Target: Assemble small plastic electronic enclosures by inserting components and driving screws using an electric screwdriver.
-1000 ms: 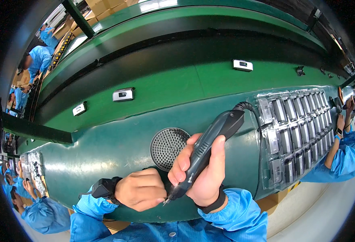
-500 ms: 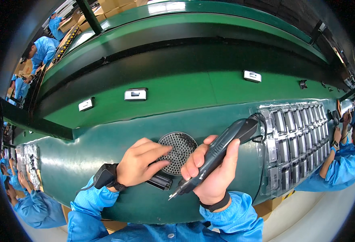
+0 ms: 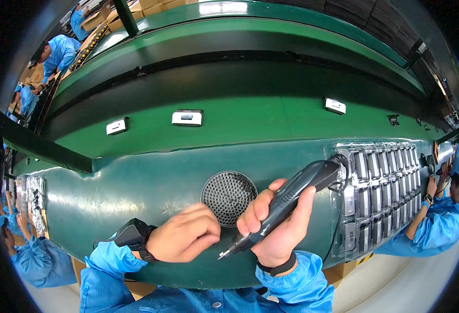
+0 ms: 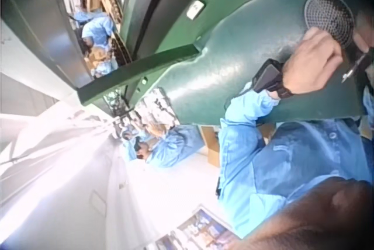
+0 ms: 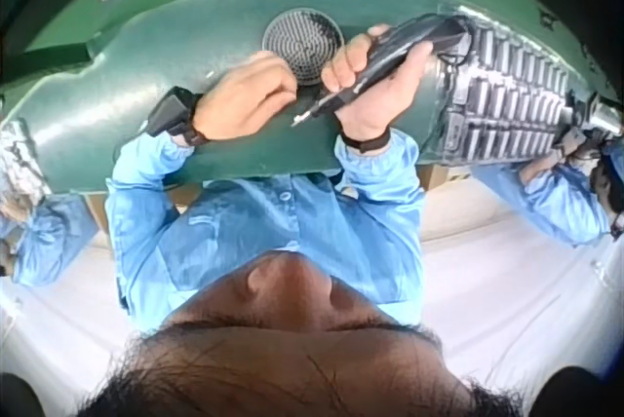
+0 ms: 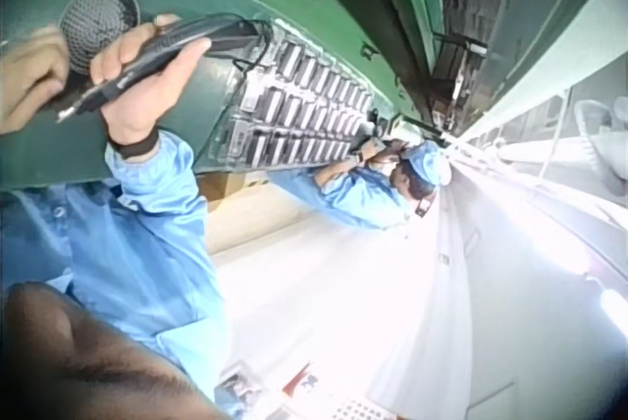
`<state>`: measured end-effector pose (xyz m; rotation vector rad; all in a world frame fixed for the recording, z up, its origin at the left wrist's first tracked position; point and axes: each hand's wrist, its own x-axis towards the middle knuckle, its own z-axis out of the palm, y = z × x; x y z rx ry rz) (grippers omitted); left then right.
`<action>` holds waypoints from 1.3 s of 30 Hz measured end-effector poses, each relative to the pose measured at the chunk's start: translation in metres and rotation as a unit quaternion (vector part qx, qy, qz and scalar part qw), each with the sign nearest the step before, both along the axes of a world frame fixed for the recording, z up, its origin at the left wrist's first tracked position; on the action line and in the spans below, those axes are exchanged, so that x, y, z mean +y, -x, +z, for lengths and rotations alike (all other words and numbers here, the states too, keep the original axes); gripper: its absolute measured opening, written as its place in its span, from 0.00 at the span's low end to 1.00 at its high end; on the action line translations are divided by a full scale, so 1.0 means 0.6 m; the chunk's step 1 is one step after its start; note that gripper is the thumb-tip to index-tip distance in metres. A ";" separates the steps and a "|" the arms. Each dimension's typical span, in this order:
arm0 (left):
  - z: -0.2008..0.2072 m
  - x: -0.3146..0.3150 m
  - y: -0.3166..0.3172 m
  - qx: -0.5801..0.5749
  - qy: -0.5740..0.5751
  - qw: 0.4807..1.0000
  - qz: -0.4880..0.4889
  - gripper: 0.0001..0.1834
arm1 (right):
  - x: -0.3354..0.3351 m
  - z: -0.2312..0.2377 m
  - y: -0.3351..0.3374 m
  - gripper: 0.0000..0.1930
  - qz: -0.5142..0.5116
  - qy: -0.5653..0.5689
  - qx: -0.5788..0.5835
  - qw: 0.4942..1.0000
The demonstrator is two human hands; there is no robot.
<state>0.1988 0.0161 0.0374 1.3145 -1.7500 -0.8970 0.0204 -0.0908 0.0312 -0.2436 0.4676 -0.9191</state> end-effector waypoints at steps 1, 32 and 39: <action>0.000 0.000 0.002 -0.030 0.007 0.998 0.055 0.06 | 0.001 0.000 0.000 0.33 0.000 -0.001 0.000 1.000; -0.079 0.160 -0.034 -0.054 0.004 0.989 0.136 0.34 | 0.107 0.004 -0.050 0.08 0.097 0.602 0.012 0.793; -0.082 0.153 -0.038 -0.033 -0.003 0.988 0.152 0.32 | 0.135 -0.006 -0.058 0.12 0.095 0.579 0.062 0.807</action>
